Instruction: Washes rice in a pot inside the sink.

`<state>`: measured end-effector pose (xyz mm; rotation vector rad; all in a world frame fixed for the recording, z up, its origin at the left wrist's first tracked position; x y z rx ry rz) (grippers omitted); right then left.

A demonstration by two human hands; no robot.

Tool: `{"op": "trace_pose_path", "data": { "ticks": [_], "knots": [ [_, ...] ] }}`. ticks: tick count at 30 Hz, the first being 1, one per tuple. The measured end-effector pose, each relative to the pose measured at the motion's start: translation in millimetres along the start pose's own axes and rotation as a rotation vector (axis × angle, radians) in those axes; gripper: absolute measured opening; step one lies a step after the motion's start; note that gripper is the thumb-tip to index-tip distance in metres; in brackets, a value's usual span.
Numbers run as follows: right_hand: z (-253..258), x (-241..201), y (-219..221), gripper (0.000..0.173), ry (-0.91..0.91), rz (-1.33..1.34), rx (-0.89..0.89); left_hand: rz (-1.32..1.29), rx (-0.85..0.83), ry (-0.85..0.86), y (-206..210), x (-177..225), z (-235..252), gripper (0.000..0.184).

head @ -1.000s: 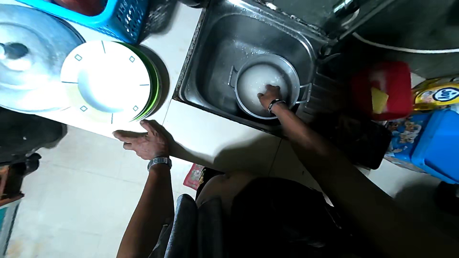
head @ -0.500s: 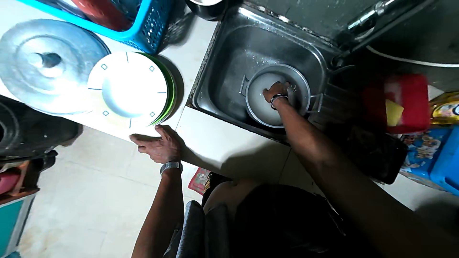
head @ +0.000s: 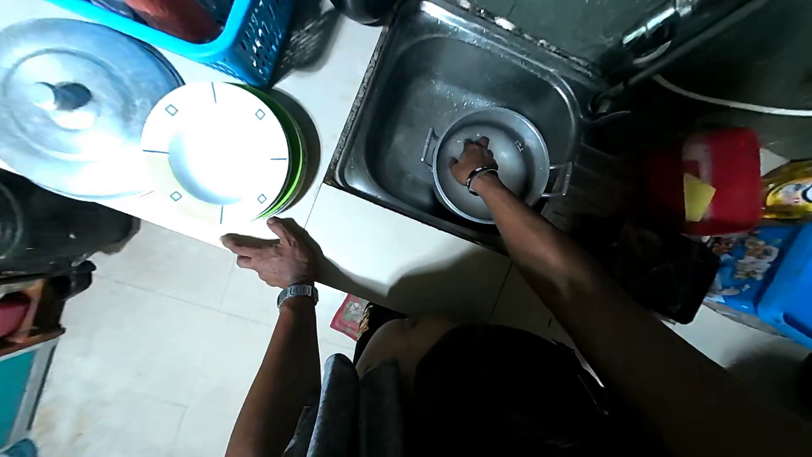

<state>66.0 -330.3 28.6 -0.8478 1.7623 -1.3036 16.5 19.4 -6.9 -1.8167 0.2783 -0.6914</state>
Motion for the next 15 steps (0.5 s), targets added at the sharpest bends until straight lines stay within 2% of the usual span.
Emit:
{"op": "trace_pose_path", "data": {
  "ticks": [1, 2, 3, 6, 10, 15],
  "knots": [
    [31.1, 24.6, 36.4, 0.06, 0.086, 0.03, -0.126, -0.002, 0.006, -0.001, 0.1, 0.5, 0.0, 0.09],
    [53.5, 40.4, 49.2, 0.068, 0.15, 0.025, -0.276, -0.005, 0.014, -0.001, 0.5, 0.6, 0.1, 0.09],
    [65.2, 50.3, 52.7, 0.072, 0.186, 0.015, -0.324, -0.008, 0.029, -0.002, 1.5, 0.4, 0.6, 0.09],
    [72.8, 62.5, 49.9, 0.076, 0.206, -0.012, -0.307, -0.01, 0.072, -0.014, 4.2, -0.5, 1.7, 0.091],
    [71.1, 61.3, 54.7, 0.07, 0.067, -0.045, -0.313, -0.01, 0.072, -0.008, 5.6, -1.9, 3.4, 0.091],
    [55.1, 54.0, 66.9, 0.056, -0.224, -0.044, -0.338, 0.001, 0.048, -0.001, 6.5, -5.3, 2.6, 0.091]
  ]
}}
Point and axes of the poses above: each hand's wrist, its own z-axis towards the middle knuckle, its own y-axis out of the palm, x = y × z, the point moved 2 cm from there along z, towards the middle knuckle, and after that the axes turned 2 degrees about z, right-handed, at the moved point
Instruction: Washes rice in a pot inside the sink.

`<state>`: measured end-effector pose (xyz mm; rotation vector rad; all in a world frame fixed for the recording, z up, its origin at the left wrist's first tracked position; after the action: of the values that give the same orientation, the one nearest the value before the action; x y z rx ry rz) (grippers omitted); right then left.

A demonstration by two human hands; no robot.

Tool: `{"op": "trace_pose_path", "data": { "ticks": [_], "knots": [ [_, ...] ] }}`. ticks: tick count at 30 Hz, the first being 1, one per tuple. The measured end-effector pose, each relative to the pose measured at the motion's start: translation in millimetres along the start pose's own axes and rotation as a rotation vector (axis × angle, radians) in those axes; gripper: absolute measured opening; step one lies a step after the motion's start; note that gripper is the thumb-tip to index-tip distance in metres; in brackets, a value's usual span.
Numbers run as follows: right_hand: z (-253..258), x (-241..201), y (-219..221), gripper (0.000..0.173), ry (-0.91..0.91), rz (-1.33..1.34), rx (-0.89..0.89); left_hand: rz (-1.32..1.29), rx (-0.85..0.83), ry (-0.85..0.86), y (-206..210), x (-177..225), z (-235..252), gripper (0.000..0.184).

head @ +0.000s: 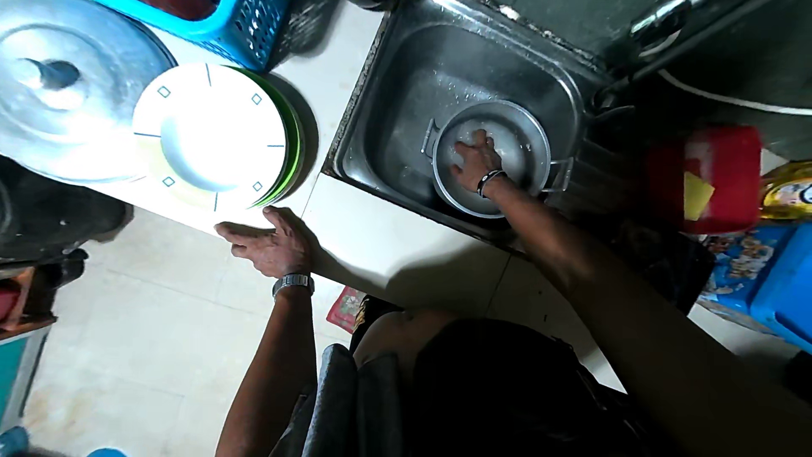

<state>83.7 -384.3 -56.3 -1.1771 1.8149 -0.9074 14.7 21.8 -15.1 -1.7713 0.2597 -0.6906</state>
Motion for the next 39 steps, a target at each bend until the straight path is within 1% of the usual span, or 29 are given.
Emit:
{"op": "trace_pose_path", "data": {
  "ticks": [2, 3, 6, 9, 12, 13, 16, 17, 18, 20, 21, 23, 24, 25, 27, 31, 36, 39],
  "knots": [
    [-8.0, -1.3, 5.4, 0.048, -0.127, -0.024, -0.03, -0.015, -0.036, 0.002, -2.1, -2.1, -2.9, 0.092],
    [-13.4, -1.6, 6.1, 0.044, -0.177, -0.037, -0.064, -0.011, -0.027, 0.001, -2.0, -1.4, -2.0, 0.092],
    [-29.8, 3.0, 2.7, 0.029, -0.309, -0.153, -0.226, 0.009, 0.027, -0.008, 0.6, 1.8, 2.1, 0.092],
    [-38.2, 16.9, -2.3, 0.024, -0.399, -0.359, -0.432, 0.011, 0.017, -0.001, -0.7, 3.0, 1.0, 0.092],
    [-35.4, 43.0, -0.1, 0.021, -0.496, -0.484, -0.58, 0.012, 0.012, 0.007, -0.8, 1.7, 1.3, 0.093],
    [-34.1, 50.5, -1.0, 0.02, -0.499, -0.514, -0.63, 0.011, 0.008, 0.011, -1.3, 1.9, 1.0, 0.093],
    [-33.5, 62.7, -12.8, 0.021, -0.39, -0.53, -0.69, -0.001, 0.001, 0.012, -3.1, 2.3, -0.7, 0.093],
    [-31.6, 65.3, -17.7, 0.022, -0.355, -0.475, -0.656, -0.001, 0.002, 0.011, -3.1, 2.3, -0.3, 0.093],
    [-29.1, 68.9, -21.7, 0.024, -0.334, -0.383, -0.583, 0.003, 0.006, 0.01, -3.1, 2.2, 0.0, 0.093],
    [-25.8, 72.3, -32.3, 0.031, -0.226, -0.094, -0.401, 0.002, 0.011, 0.007, -2.9, 2.1, 0.5, 0.093],
    [-28.5, 67.4, -40.9, 0.036, -0.109, 0.079, -0.335, 0.0, 0.012, 0.003, -2.7, 1.9, 0.9, 0.094],
    [-39.8, 47.5, -60.0, 0.05, 0.18, 0.443, -0.295, 0.002, 0.009, 0.001, -2.8, 1.7, 1.5, 0.094],
    [-43.7, 39.2, -65.9, 0.056, 0.274, 0.579, -0.286, 0.009, 0.009, 0.002, -2.0, 1.2, 2.1, 0.094],
    [-45.3, 33.6, -68.5, 0.061, 0.329, 0.66, -0.273, 0.013, 0.009, 0.003, -1.3, 0.7, 2.8, 0.094],
    [-43.5, 27.1, -69.0, 0.066, 0.36, 0.71, -0.262, 0.003, 0.01, 0.001, -0.4, 0.0, 3.5, 0.094],
    [-35.2, 23.0, -64.6, 0.072, 0.37, 0.694, -0.279, -0.013, 0.014, 0.001, 0.8, -1.8, 3.5, 0.093],
    [-32.9, 28.5, -65.8, 0.077, 0.35, 0.651, -0.286, -0.036, 0.005, 0.018, 4.7, -6.0, 5.8, 0.096],
    [-33.5, 26.4, -74.1, 0.078, 0.36, 0.646, -0.284, -0.062, -0.004, 0.031, 6.4, -7.7, 7.5, 0.096]
  ]
}}
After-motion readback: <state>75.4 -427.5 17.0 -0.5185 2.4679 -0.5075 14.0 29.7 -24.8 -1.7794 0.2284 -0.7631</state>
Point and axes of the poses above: each hand's wrist, its own z-axis towards the middle knuckle, its own y-axis out of the palm, x = y × z, the point moved 2 cm from there along z, towards the middle knuckle, and after that the axes turned 2 degrees about z, right-handed, at the moved point
